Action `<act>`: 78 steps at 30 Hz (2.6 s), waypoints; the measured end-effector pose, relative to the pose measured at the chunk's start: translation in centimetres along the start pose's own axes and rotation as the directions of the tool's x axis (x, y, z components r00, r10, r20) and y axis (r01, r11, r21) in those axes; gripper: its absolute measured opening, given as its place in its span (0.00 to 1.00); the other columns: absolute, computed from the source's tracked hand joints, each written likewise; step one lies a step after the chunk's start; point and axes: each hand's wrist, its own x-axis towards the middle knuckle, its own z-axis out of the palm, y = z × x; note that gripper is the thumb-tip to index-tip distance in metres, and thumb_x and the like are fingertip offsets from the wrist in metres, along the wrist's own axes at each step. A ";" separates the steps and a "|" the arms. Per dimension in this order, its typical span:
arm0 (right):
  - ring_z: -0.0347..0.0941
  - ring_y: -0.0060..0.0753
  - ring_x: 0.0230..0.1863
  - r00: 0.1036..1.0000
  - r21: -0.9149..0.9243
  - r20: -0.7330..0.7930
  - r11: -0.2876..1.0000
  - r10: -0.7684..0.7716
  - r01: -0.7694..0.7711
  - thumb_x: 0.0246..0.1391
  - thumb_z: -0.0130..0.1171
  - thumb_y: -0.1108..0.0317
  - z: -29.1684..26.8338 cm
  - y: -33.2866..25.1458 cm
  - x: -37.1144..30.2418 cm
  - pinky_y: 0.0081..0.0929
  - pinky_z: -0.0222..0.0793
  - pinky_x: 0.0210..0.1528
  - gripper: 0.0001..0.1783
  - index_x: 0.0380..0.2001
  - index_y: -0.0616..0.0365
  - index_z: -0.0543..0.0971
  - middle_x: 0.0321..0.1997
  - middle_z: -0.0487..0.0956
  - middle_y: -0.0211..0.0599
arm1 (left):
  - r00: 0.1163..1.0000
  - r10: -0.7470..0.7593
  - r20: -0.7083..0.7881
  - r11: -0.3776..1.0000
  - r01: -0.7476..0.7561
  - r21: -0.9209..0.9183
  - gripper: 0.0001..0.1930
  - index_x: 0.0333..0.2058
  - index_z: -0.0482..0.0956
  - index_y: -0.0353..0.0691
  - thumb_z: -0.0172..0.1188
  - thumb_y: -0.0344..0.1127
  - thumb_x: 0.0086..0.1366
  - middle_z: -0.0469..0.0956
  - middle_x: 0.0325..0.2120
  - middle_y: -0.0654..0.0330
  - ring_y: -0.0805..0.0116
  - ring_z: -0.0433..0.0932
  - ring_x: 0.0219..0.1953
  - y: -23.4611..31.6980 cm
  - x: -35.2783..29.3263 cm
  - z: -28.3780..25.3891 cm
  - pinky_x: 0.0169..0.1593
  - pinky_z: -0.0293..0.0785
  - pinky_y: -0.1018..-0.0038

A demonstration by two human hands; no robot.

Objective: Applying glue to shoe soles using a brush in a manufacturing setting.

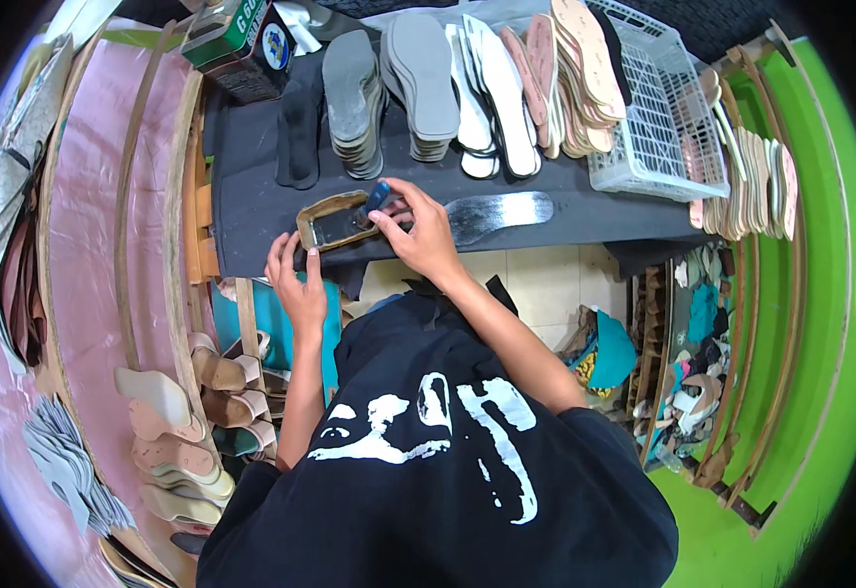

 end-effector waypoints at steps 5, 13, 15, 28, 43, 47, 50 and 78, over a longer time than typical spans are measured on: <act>0.85 0.30 0.44 0.984 -0.059 -0.159 0.994 0.083 -0.093 0.60 0.71 0.73 -3.4 0.0 -2.5 0.27 0.83 0.43 0.26 0.61 0.62 0.79 0.55 0.85 0.45 | 0.989 0.117 -0.087 0.993 -0.119 -0.018 0.19 0.58 0.83 0.38 0.64 0.35 0.72 0.76 0.62 0.50 0.50 0.72 0.66 4.3 0.2 -0.9 0.71 0.63 0.57; 0.84 0.28 0.46 0.927 -0.134 -0.341 0.968 0.154 -0.210 0.62 0.67 0.77 -10.7 0.8 -6.5 0.27 0.81 0.46 0.17 0.54 0.65 0.81 0.51 0.86 0.44 | 0.842 0.384 0.380 0.887 -0.221 -0.406 0.20 0.54 0.84 0.37 0.71 0.28 0.62 0.80 0.55 0.50 0.49 0.78 0.59 9.2 -2.3 4.3 0.65 0.73 0.59; 0.85 0.34 0.47 0.922 -0.219 -0.378 0.959 0.087 -0.180 0.62 0.67 0.76 -12.6 1.6 -6.9 0.30 0.81 0.48 0.17 0.54 0.65 0.81 0.50 0.86 0.46 | 0.823 0.350 0.448 0.914 -0.196 -0.355 0.29 0.62 0.79 0.38 0.73 0.31 0.61 0.76 0.61 0.49 0.46 0.74 0.63 9.6 -2.5 6.3 0.68 0.71 0.57; 0.64 0.65 0.69 0.964 -0.633 -0.265 0.752 0.015 -0.186 0.50 0.62 0.79 -21.4 3.7 -6.2 0.52 0.57 0.75 0.40 0.69 0.62 0.68 0.72 0.69 0.57 | 0.862 0.091 0.499 0.986 -0.148 0.077 0.43 0.62 0.80 0.35 0.85 0.41 0.46 0.72 0.53 0.50 0.48 0.72 0.57 12.1 -1.4 11.3 0.63 0.72 0.58; 0.76 0.35 0.56 0.835 0.000 -0.240 0.860 0.495 -0.510 0.49 0.64 0.80 -24.2 2.7 -2.8 0.33 0.78 0.59 0.34 0.63 0.57 0.73 0.62 0.75 0.44 | 0.905 0.027 0.425 0.994 0.019 -0.104 0.42 0.60 0.72 0.35 0.83 0.26 0.46 0.76 0.50 0.46 0.44 0.77 0.54 12.7 -2.5 12.5 0.61 0.75 0.57; 0.76 0.34 0.57 0.828 0.093 -0.274 0.870 0.490 -0.484 0.51 0.63 0.81 -25.2 -1.1 -2.5 0.31 0.77 0.59 0.34 0.63 0.57 0.73 0.62 0.76 0.43 | 0.887 -0.042 0.459 0.981 0.124 -0.151 0.49 0.70 0.68 0.36 0.84 0.30 0.49 0.78 0.52 0.45 0.49 0.81 0.54 15.0 -2.6 11.7 0.60 0.78 0.59; 0.76 0.31 0.57 0.856 0.075 -0.271 0.896 0.440 -0.437 0.54 0.62 0.83 -27.3 -4.1 -2.3 0.28 0.78 0.58 0.31 0.63 0.59 0.73 0.62 0.77 0.42 | 0.841 -0.153 0.519 0.905 0.330 -0.268 0.51 0.72 0.65 0.36 0.84 0.32 0.52 0.79 0.54 0.46 0.54 0.81 0.55 19.3 -1.3 9.7 0.60 0.78 0.62; 0.71 0.58 0.73 0.793 0.878 -0.017 0.388 0.609 -0.279 0.64 0.55 0.75 -44.4 -2.7 10.9 0.51 0.68 0.77 0.33 0.71 0.73 0.65 0.65 0.74 0.53 | 0.640 0.233 0.732 0.843 0.243 -0.480 0.28 0.63 0.78 0.34 0.54 0.53 0.80 0.84 0.48 0.59 0.68 0.82 0.53 48.8 34.1 37.5 0.60 0.74 0.72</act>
